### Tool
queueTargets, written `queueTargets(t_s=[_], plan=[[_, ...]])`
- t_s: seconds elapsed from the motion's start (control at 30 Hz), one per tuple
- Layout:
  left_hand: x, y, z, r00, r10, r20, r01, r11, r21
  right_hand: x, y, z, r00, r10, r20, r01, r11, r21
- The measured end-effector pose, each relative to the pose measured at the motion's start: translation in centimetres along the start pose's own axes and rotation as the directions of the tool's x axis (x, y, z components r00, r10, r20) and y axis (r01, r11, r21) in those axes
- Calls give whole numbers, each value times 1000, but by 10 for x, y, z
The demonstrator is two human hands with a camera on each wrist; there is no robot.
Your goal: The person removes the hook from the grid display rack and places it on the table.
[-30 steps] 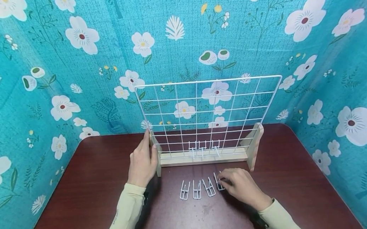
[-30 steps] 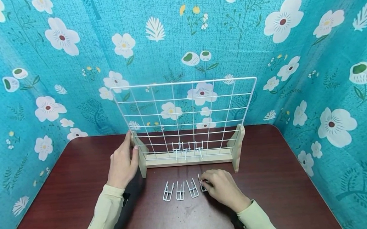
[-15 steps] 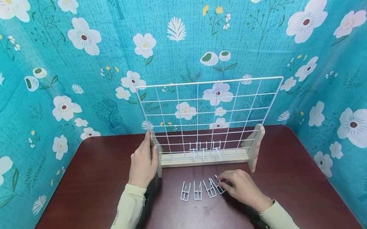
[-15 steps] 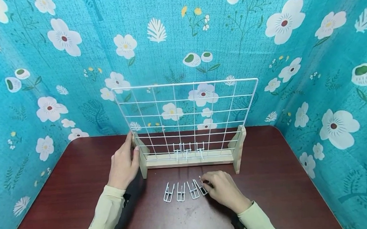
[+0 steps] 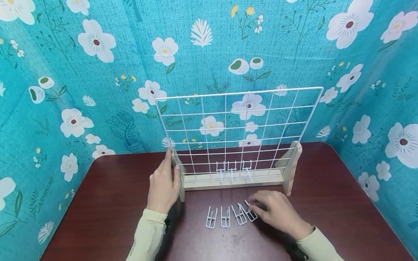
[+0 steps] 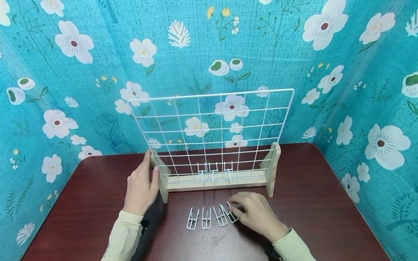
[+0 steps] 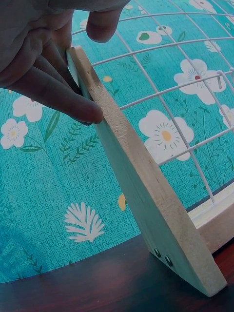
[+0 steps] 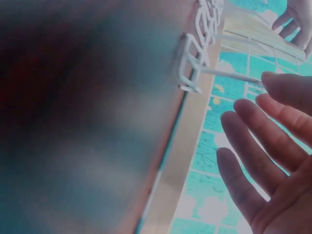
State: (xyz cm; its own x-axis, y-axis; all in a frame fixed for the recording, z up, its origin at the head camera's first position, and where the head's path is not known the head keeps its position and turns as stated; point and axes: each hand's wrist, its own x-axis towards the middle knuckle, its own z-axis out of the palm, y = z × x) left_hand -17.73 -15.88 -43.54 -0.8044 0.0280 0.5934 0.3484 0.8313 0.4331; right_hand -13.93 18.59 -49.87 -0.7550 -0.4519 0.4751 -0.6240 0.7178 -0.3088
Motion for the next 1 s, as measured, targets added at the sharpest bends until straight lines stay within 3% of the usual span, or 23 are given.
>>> queueTargets(t_s=[0.23, 0.77, 1.0], plan=[[2, -1, 1, 1000, 3, -2, -3, 1000, -4, 3, 0, -10, 996, -38, -78, 34, 998, -44], [0, 0, 0, 1000, -14, 12, 14, 1000, -2, 6, 0, -17, 978, -136, -161, 126, 990, -70], [0, 0, 0, 1000, -19, 15, 19, 1000, -6, 11, 1, -21, 959, -191, -208, 176, 980, -90]])
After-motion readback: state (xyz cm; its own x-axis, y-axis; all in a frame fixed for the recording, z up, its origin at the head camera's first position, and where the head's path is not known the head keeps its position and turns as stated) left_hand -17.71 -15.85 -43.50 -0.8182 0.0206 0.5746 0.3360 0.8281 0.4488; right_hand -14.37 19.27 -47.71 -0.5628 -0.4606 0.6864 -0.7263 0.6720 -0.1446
